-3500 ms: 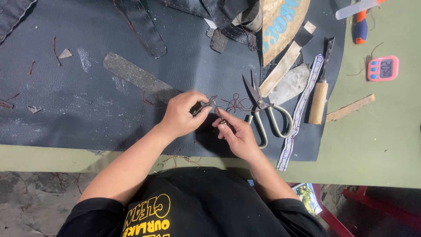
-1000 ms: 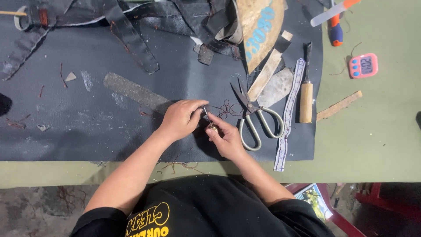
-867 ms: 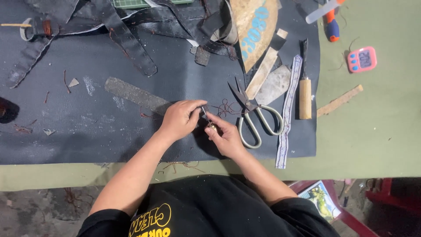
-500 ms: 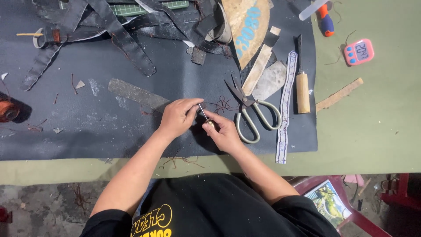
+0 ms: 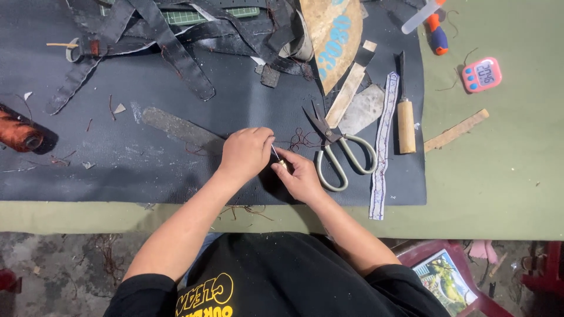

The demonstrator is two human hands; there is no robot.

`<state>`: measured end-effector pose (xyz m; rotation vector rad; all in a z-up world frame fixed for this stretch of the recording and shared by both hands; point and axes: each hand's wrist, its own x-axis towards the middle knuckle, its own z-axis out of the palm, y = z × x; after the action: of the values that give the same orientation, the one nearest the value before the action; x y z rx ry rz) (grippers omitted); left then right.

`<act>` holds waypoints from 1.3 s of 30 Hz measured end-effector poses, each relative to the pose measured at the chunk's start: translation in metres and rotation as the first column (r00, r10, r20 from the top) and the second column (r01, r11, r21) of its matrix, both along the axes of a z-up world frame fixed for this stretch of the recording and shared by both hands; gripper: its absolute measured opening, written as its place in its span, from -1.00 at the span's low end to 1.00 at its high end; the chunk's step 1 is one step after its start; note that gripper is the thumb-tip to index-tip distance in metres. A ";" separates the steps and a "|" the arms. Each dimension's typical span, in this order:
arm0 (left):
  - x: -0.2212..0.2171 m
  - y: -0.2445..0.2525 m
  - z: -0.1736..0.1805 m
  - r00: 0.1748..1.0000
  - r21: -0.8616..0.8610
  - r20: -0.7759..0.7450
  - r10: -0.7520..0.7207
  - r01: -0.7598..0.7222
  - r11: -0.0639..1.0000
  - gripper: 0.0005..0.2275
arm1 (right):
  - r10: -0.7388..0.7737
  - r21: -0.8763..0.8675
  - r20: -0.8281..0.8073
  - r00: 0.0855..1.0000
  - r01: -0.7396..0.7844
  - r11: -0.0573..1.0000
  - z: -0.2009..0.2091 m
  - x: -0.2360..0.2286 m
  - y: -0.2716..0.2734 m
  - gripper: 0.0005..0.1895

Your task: Preparing thread by unwinding and cutting it, then using an awl to prep leather strips for sewing.

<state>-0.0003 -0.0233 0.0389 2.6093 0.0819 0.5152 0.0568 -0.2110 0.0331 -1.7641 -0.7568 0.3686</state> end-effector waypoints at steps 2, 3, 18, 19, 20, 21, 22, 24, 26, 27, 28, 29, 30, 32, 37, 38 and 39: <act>0.001 -0.005 0.012 0.998 0.005 -0.058 0.030 -0.030 1.000 -0.82 | 0.001 -0.001 0.003 1.000 -0.001 1.000 -0.002 0.000 0.000 -0.61; 0.002 -0.008 0.017 0.991 0.009 -0.122 0.059 -0.058 0.998 -0.80 | 0.000 -0.005 0.002 1.000 0.000 1.000 -0.003 0.000 -0.001 -0.61; 0.005 -0.014 -0.036 0.970 0.071 0.186 0.153 -0.169 0.983 -0.87 | 0.100 -0.101 0.110 0.989 -0.089 0.991 0.006 0.001 0.006 -0.56; 0.004 -0.014 -0.039 0.972 0.067 0.178 0.155 -0.169 0.983 -0.87 | 0.102 -0.106 0.102 0.990 -0.092 0.990 0.007 0.000 0.006 -0.56; 0.005 -0.014 -0.041 0.968 0.055 0.202 0.145 -0.159 0.986 -0.86 | 0.107 -0.126 0.115 0.988 -0.092 0.988 0.008 0.000 0.007 -0.55; 0.005 -0.014 -0.043 0.964 0.042 0.227 0.136 -0.149 0.988 -0.85 | 0.111 -0.145 0.127 0.986 -0.092 0.985 0.008 0.001 0.007 -0.55; 0.005 -0.014 -0.046 0.966 0.038 0.219 0.140 -0.152 0.988 -0.85 | 0.114 -0.150 0.120 0.986 -0.096 0.984 0.005 0.001 0.007 -0.55; 0.006 -0.016 -0.052 0.961 0.065 0.246 0.126 -0.146 0.987 -0.87 | 0.123 -0.160 0.134 0.983 -0.101 0.982 -0.002 0.002 0.005 -0.53; 0.006 -0.015 -0.051 0.966 0.034 0.228 0.119 -0.130 0.991 -0.88 | 0.125 -0.138 0.146 0.981 -0.105 0.985 -0.008 0.004 0.006 -0.53; 0.006 -0.015 -0.051 0.969 0.008 0.221 0.108 -0.112 0.994 -0.88 | 0.122 -0.111 0.168 0.978 -0.104 0.988 -0.011 0.004 0.006 -0.53; 0.006 -0.015 -0.053 0.971 0.002 0.212 0.111 -0.114 0.993 -0.88 | 0.125 -0.117 0.159 0.979 -0.107 0.987 -0.011 0.005 0.006 -0.53; 0.006 -0.014 -0.056 0.969 -0.015 0.229 0.096 -0.096 0.995 -0.89 | 0.127 -0.108 0.168 0.978 -0.110 0.988 -0.011 0.005 0.007 -0.53; 0.007 -0.014 -0.058 0.965 -0.032 0.249 0.083 -0.077 0.997 -0.89 | 0.129 -0.100 0.179 0.975 -0.113 0.989 -0.011 0.006 0.007 -0.54; 0.006 -0.014 -0.060 0.964 -0.031 0.251 0.087 -0.082 0.996 -0.89 | 0.133 -0.096 0.182 0.974 -0.117 0.988 -0.014 0.006 0.006 -0.53; 0.006 -0.016 -0.063 0.961 -0.019 0.262 0.087 -0.085 0.996 -0.90 | 0.138 -0.076 0.181 0.974 -0.126 0.989 -0.026 0.007 0.002 -0.52; 0.006 -0.017 -0.065 0.959 -0.023 0.271 0.076 -0.072 0.997 -0.91 | 0.133 -0.067 0.166 0.977 -0.124 0.990 -0.029 0.008 0.001 -0.52; 0.006 -0.018 -0.066 0.957 -0.028 0.281 0.065 -0.059 0.998 -0.91 | 0.128 -0.059 0.150 0.980 -0.121 0.991 -0.031 0.008 -0.001 -0.51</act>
<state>0.0056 -0.0417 -0.0269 2.4926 0.0747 0.8989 0.0650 -0.2119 0.0020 -1.8112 -0.9790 0.3400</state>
